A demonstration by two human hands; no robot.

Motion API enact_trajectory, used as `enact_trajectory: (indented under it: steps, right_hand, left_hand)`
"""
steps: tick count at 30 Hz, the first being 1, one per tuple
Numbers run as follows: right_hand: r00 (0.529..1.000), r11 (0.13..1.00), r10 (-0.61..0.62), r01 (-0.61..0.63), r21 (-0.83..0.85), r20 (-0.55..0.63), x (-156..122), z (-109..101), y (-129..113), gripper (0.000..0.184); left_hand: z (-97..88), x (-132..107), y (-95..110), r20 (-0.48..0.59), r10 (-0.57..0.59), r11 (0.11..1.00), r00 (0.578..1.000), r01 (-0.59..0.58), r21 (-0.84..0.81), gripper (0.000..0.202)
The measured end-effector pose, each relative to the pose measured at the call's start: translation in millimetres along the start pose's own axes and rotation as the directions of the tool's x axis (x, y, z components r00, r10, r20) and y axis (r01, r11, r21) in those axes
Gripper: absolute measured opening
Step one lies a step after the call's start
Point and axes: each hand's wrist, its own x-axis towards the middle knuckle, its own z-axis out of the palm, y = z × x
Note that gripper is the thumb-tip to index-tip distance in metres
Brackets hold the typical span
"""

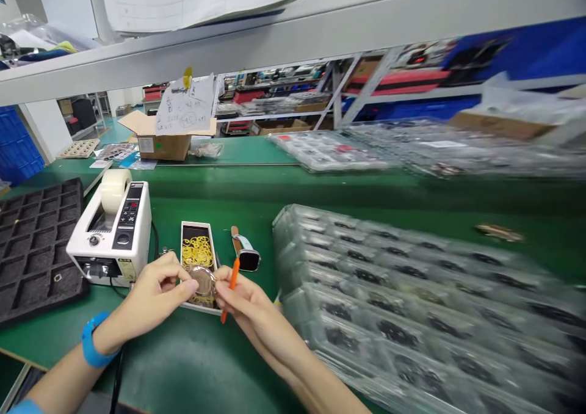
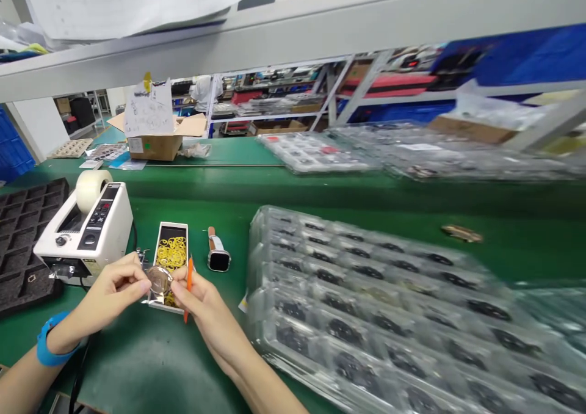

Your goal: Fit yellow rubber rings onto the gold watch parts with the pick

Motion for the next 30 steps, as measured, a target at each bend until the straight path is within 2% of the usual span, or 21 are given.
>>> enact_trajectory:
  steps: [4,11,24,30]
  right_hand:
    - [0.999,1.000,0.020,-0.019,-0.023,0.037,-1,-1,0,0.044]
    - [0.998,0.995,0.046,-0.043,-0.091,0.032,-2,-3,3,0.043]
    - [1.000,0.994,-0.016,0.019,-0.108,0.020,-3,-1,2,0.040]
    - [0.999,0.985,-0.040,0.040,-0.168,0.007,-3,2,4,0.039]
  left_hand:
    - [0.4,2,-9,0.041,0.026,0.997,0.999,-0.029,0.078,0.026]
    - [-1.0,1,-13,0.089,0.024,0.996,0.996,-0.031,0.086,0.027]
    - [1.4,3,-12,0.060,0.010,0.997,0.998,-0.014,0.078,0.027]
    - [8.2,3,-15,-0.030,0.004,0.995,1.000,-0.001,0.095,0.025]
